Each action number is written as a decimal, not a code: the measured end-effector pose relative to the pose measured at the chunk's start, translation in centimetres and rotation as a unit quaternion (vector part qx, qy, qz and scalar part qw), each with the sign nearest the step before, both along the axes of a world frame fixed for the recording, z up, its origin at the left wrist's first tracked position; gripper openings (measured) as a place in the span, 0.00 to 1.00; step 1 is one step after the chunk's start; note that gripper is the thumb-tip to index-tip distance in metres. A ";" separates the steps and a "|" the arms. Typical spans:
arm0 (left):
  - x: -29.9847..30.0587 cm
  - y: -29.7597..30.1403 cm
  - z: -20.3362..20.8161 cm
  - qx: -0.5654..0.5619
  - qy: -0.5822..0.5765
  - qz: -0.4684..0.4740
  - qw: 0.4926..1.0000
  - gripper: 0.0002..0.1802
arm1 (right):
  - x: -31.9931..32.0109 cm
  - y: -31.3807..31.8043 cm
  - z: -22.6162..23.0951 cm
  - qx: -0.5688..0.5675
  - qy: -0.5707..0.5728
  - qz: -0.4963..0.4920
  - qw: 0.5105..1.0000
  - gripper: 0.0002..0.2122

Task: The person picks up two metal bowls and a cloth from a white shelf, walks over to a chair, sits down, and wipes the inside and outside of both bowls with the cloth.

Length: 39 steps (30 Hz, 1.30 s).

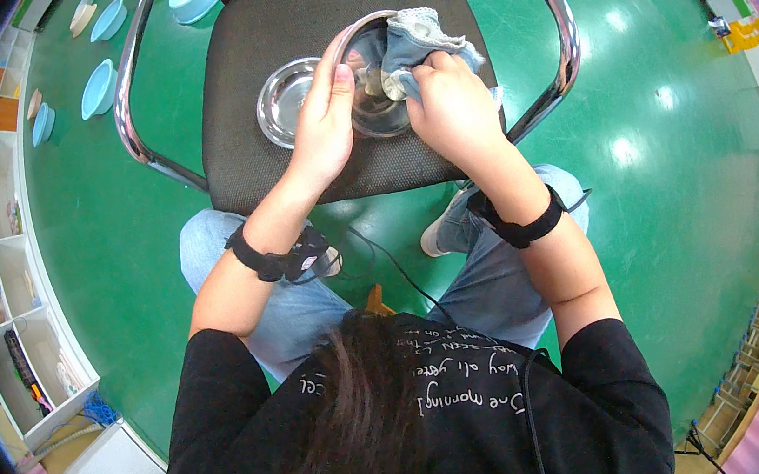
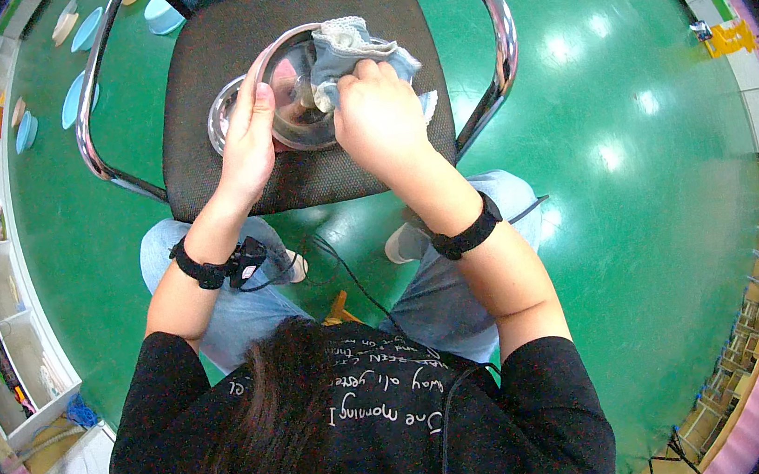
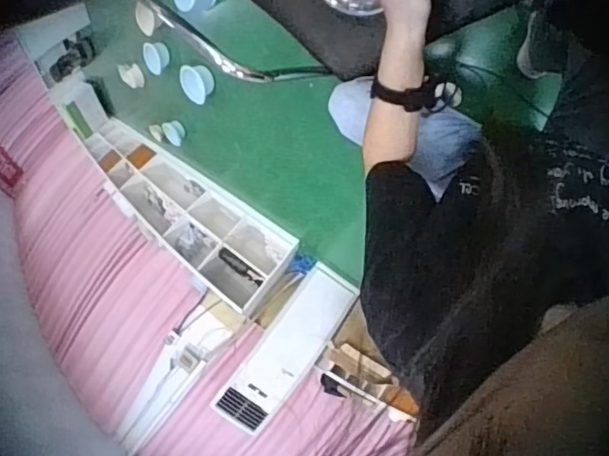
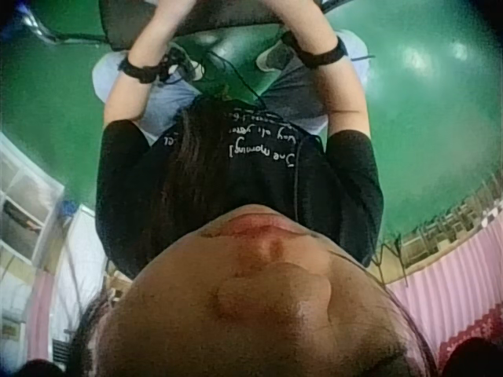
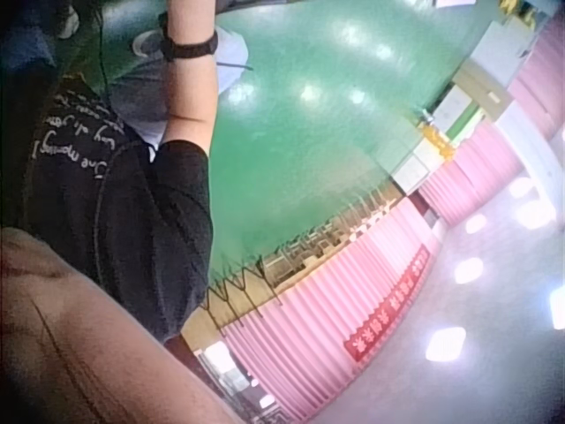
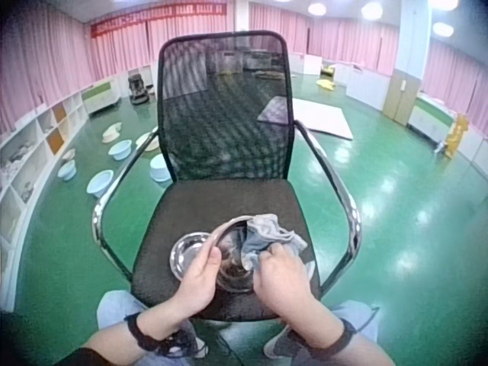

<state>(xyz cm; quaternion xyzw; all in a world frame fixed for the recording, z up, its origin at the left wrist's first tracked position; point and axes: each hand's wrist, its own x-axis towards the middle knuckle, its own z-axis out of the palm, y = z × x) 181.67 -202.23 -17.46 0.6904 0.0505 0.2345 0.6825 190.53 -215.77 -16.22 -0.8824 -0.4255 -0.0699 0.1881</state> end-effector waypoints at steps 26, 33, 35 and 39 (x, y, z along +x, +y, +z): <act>-1.1 -1.0 0.7 -0.072 0.046 -0.069 0.994 0.27 | 0.3 1.2 -0.8 0.297 0.209 0.208 0.908 0.13; -0.8 0.3 1.1 -0.125 0.045 -0.057 0.990 0.26 | 0.1 1.3 -0.8 0.235 0.246 0.267 0.901 0.10; -0.7 0.7 0.4 -0.144 0.064 -0.042 0.987 0.24 | 0.0 1.2 -0.8 0.197 0.246 0.275 0.908 0.09; -0.5 0.8 -0.3 -0.145 0.069 -0.016 0.987 0.23 | 0.2 0.9 -0.1 0.140 0.227 0.285 0.921 0.10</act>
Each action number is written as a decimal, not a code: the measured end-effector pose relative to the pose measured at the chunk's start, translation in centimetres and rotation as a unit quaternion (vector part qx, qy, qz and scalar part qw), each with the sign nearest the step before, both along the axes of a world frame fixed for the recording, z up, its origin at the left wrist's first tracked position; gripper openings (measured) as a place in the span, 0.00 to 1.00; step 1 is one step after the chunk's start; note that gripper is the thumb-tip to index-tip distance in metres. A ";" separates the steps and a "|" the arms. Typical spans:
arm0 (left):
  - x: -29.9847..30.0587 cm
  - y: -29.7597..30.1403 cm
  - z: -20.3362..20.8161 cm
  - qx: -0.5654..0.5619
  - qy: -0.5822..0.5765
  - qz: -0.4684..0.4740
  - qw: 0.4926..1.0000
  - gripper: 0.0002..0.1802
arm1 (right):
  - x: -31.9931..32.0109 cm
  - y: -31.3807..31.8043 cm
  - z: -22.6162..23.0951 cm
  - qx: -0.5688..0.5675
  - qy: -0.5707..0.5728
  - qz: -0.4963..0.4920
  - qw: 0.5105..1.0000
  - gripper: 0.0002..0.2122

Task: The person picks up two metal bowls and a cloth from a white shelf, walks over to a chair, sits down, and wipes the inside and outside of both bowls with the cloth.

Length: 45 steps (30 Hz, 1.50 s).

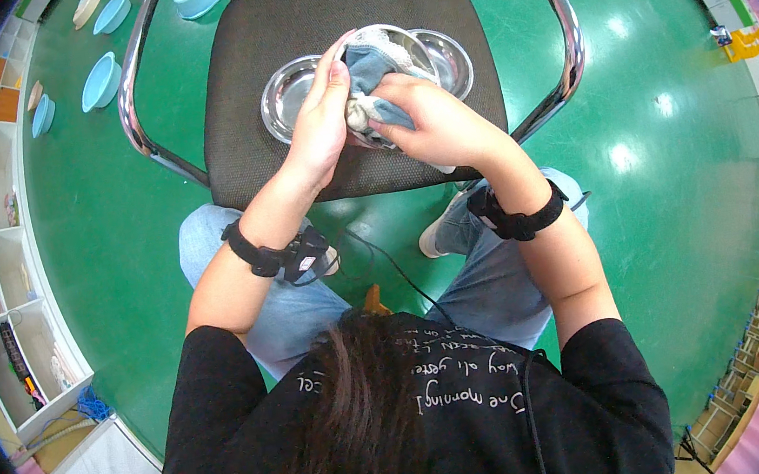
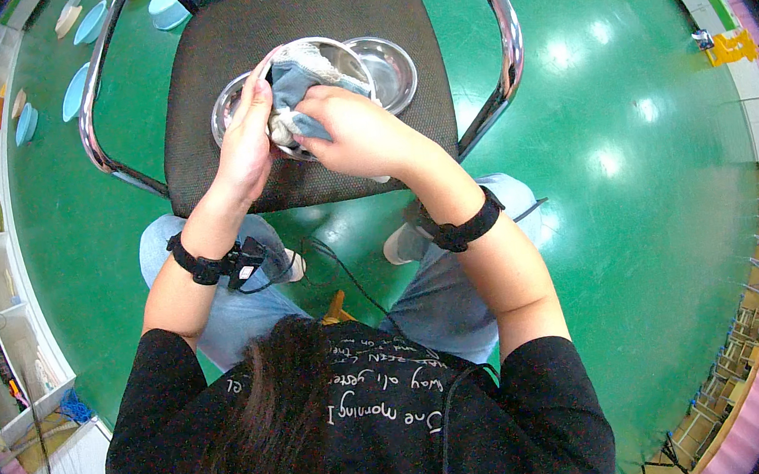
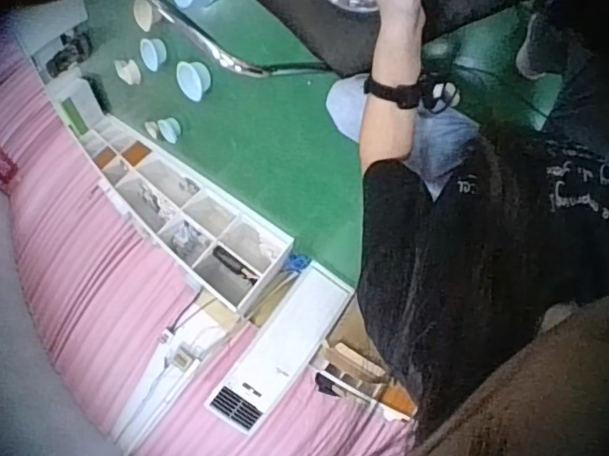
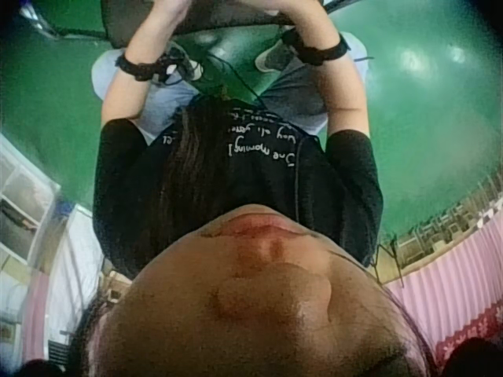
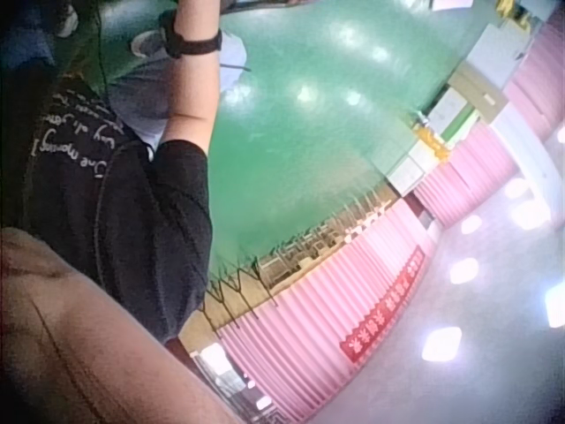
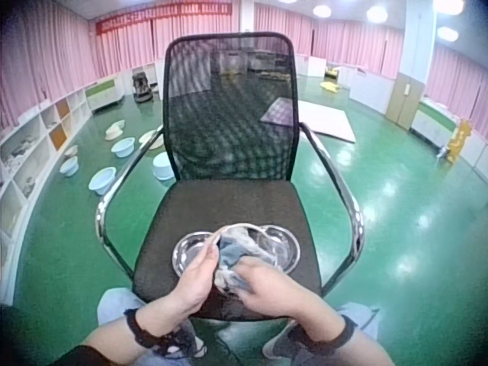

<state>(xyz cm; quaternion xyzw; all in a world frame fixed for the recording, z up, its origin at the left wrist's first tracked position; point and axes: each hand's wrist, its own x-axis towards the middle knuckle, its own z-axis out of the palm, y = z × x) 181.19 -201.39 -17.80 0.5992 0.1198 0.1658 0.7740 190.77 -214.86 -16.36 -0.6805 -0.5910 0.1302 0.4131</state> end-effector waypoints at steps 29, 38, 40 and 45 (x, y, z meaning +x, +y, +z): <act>-0.3 -1.4 1.0 0.221 -0.040 0.012 0.974 0.24 | 0.4 -0.3 -0.5 0.070 -0.142 -0.246 0.956 0.14; -0.1 -0.1 0.7 0.171 -0.075 0.007 0.982 0.26 | -0.2 0.3 -0.8 0.114 0.055 -0.036 0.991 0.14; 0.0 0.5 0.7 0.152 -0.072 0.003 0.986 0.26 | -0.5 0.4 -0.4 0.099 0.067 -0.016 0.993 0.12; 0.2 1.8 0.3 0.131 -0.026 0.029 0.991 0.23 | -0.5 -0.2 0.7 0.038 0.045 0.051 0.997 0.11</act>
